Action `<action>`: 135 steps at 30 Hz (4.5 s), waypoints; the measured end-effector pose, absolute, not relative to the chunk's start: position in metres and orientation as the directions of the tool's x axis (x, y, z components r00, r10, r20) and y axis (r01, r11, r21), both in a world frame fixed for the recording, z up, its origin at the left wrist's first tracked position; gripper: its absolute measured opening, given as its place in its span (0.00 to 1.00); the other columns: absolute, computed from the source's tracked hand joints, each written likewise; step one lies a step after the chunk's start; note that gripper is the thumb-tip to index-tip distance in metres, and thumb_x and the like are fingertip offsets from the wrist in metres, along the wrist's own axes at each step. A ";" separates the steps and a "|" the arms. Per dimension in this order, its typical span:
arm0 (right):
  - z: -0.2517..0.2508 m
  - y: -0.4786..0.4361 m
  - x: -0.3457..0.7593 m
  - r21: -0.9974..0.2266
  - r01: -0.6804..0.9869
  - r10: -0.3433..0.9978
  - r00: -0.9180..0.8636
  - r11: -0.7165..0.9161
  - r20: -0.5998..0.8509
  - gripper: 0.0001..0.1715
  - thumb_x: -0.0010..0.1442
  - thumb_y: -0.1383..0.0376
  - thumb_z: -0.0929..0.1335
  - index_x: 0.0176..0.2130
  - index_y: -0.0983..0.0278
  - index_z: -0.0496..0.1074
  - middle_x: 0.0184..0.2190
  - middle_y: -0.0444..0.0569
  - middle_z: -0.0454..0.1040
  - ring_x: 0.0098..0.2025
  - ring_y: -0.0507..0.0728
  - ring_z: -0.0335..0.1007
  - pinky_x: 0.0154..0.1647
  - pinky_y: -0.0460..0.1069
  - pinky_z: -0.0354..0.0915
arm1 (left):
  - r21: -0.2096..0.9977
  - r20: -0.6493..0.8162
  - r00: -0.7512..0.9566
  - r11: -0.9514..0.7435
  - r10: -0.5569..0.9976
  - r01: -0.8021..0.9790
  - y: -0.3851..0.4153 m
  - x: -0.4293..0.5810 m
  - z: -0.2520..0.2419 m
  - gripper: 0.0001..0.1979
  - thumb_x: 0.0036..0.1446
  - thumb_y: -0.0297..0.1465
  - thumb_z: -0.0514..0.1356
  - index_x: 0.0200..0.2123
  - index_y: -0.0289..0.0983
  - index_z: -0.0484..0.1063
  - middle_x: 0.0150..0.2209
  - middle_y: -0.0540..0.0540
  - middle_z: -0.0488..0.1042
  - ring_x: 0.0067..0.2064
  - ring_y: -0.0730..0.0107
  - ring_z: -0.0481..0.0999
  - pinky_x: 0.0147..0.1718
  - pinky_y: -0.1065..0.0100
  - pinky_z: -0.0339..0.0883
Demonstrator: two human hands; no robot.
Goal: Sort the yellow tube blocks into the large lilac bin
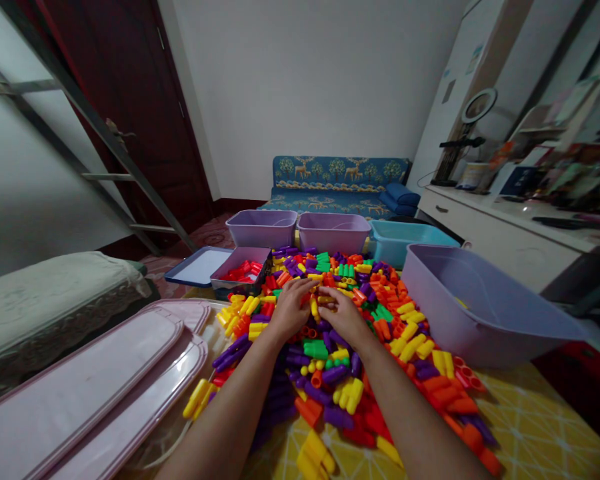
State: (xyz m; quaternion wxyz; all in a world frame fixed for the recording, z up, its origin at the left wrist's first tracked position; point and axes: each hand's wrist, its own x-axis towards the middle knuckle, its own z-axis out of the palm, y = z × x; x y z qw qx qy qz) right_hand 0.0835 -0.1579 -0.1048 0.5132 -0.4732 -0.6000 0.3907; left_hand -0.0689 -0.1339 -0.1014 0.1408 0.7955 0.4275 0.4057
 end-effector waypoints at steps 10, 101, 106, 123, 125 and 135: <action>-0.112 -0.153 0.085 -0.944 0.217 0.968 -0.032 0.249 0.248 0.19 0.49 0.71 0.66 0.43 0.66 0.73 0.45 0.54 0.74 0.44 0.56 0.74 0.46 0.52 0.71 | 0.451 0.492 0.354 -0.581 0.795 0.678 -0.137 -0.069 -0.100 0.23 0.54 0.22 0.53 0.51 0.39 0.74 0.55 0.44 0.72 0.56 0.58 0.67 0.56 0.56 0.61; -0.076 -0.163 0.101 -0.867 0.322 0.922 -0.058 0.380 0.383 0.27 0.45 0.73 0.66 0.46 0.61 0.75 0.51 0.49 0.73 0.56 0.58 0.67 0.60 0.56 0.59 | 0.821 0.505 0.151 -0.527 0.850 0.219 -0.142 -0.055 -0.096 0.09 0.50 0.27 0.64 0.37 0.35 0.77 0.38 0.43 0.79 0.41 0.66 0.78 0.44 0.66 0.71; -0.073 -0.163 0.100 -0.736 0.520 0.885 -0.093 0.434 0.457 0.24 0.47 0.75 0.67 0.43 0.58 0.78 0.51 0.49 0.73 0.56 0.59 0.66 0.60 0.57 0.59 | 0.804 0.521 0.147 -0.541 0.841 0.245 -0.143 -0.056 -0.095 0.11 0.47 0.20 0.61 0.34 0.35 0.78 0.37 0.45 0.80 0.40 0.66 0.78 0.43 0.67 0.71; -0.062 -0.177 0.090 -0.559 0.639 0.822 -0.223 0.529 0.524 0.14 0.56 0.68 0.68 0.42 0.56 0.78 0.38 0.47 0.74 0.40 0.55 0.70 0.43 0.49 0.65 | 0.738 0.462 0.186 -0.492 0.867 0.461 -0.143 -0.059 -0.100 0.13 0.47 0.22 0.59 0.37 0.35 0.78 0.35 0.47 0.81 0.36 0.65 0.78 0.36 0.67 0.69; -0.062 -0.175 0.092 -0.564 0.693 0.853 -0.147 0.450 0.500 0.10 0.56 0.64 0.68 0.39 0.59 0.78 0.34 0.48 0.76 0.37 0.55 0.71 0.40 0.49 0.64 | 0.730 0.471 0.181 -0.497 0.863 0.470 -0.142 -0.058 -0.101 0.10 0.51 0.26 0.60 0.37 0.35 0.78 0.35 0.46 0.81 0.37 0.65 0.78 0.37 0.67 0.69; -0.042 -0.160 0.153 -0.917 -0.057 0.780 0.548 0.394 0.301 0.16 0.49 0.56 0.71 0.33 0.65 0.72 0.25 0.42 0.74 0.24 0.50 0.68 0.25 0.44 0.65 | 0.728 0.467 0.183 -0.494 0.865 0.475 -0.137 -0.058 -0.110 0.08 0.55 0.32 0.61 0.36 0.38 0.79 0.37 0.45 0.81 0.41 0.64 0.79 0.41 0.66 0.71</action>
